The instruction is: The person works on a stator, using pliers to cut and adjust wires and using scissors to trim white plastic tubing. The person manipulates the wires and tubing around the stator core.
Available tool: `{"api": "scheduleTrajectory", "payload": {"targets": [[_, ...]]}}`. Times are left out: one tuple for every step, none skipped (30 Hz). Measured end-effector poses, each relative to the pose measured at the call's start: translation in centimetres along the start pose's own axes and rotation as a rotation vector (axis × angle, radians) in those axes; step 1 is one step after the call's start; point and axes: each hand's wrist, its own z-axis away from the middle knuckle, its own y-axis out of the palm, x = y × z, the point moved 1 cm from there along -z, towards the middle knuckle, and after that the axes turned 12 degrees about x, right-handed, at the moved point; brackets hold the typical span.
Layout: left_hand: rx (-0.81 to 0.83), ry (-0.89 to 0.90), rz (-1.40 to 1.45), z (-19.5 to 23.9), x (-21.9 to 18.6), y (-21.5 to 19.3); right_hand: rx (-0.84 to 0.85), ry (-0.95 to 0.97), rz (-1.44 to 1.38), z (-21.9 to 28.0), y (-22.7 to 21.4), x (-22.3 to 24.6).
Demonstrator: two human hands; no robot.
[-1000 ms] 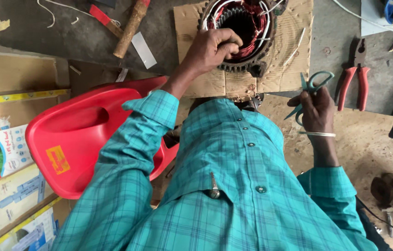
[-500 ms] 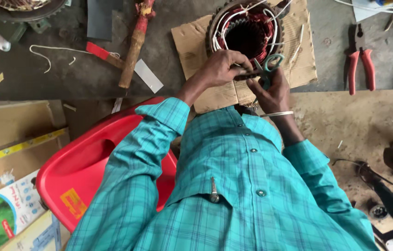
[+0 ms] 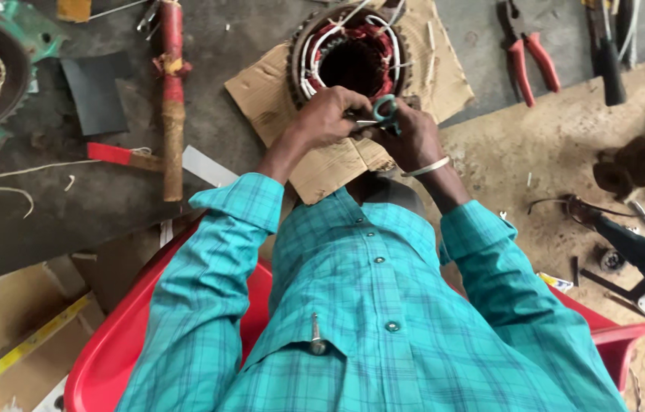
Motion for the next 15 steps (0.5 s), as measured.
{"api": "scheduleTrajectory", "payload": {"targets": [[-0.004,0.003,-0.001,0.0,0.2,0.0,0.011,-0.044,-0.001,-0.1,-0.2,0.1],[-0.007,0.006,-0.001,0.0,0.4,0.0,0.023,-0.087,-0.001,0.2,-0.6,0.3],[0.005,0.033,0.063,0.0,0.5,0.1,0.037,-0.137,0.001,0.4,-1.4,0.6],[0.018,0.06,0.128,-0.1,0.4,0.3,0.09,-0.089,-0.011,0.7,-2.2,0.8],[0.027,0.082,0.191,-0.1,0.4,0.4,0.146,-0.046,-0.026,1.1,-3.3,1.2],[0.025,0.09,0.184,-0.1,0.3,0.5,0.203,-0.004,-0.041,1.3,-4.1,1.6],[0.018,0.097,0.168,-0.1,0.2,0.3,0.171,-0.109,0.014,1.2,-5.2,2.3],[0.011,0.105,0.152,-0.2,0.1,0.0,0.14,-0.215,0.07,0.8,-6.0,2.9],[0.007,0.07,0.136,-0.3,0.2,-0.3,0.107,-0.313,0.121,0.4,-6.5,3.5],[0.003,0.035,0.12,-0.5,0.3,-0.7,0.089,-0.373,0.271,0.0,-6.8,3.8],[0.009,-0.005,0.12,-0.4,0.4,0.0,0.082,-0.416,0.416,-0.3,-6.6,4.0],[0.023,-0.054,0.115,-0.4,0.6,0.4,0.076,-0.459,0.56,-0.3,-6.5,4.1],[0.029,-0.101,0.109,-0.6,0.8,0.5,0.1,-0.484,0.612,-0.6,-6.5,4.2],[0.034,-0.148,0.103,-0.7,0.8,0.7,0.123,-0.509,0.664,-0.8,-6.7,4.3],[-0.02,-0.079,0.036,-0.7,0.5,0.3,0.132,-0.549,0.719,-1.4,-7.3,4.6]]}}
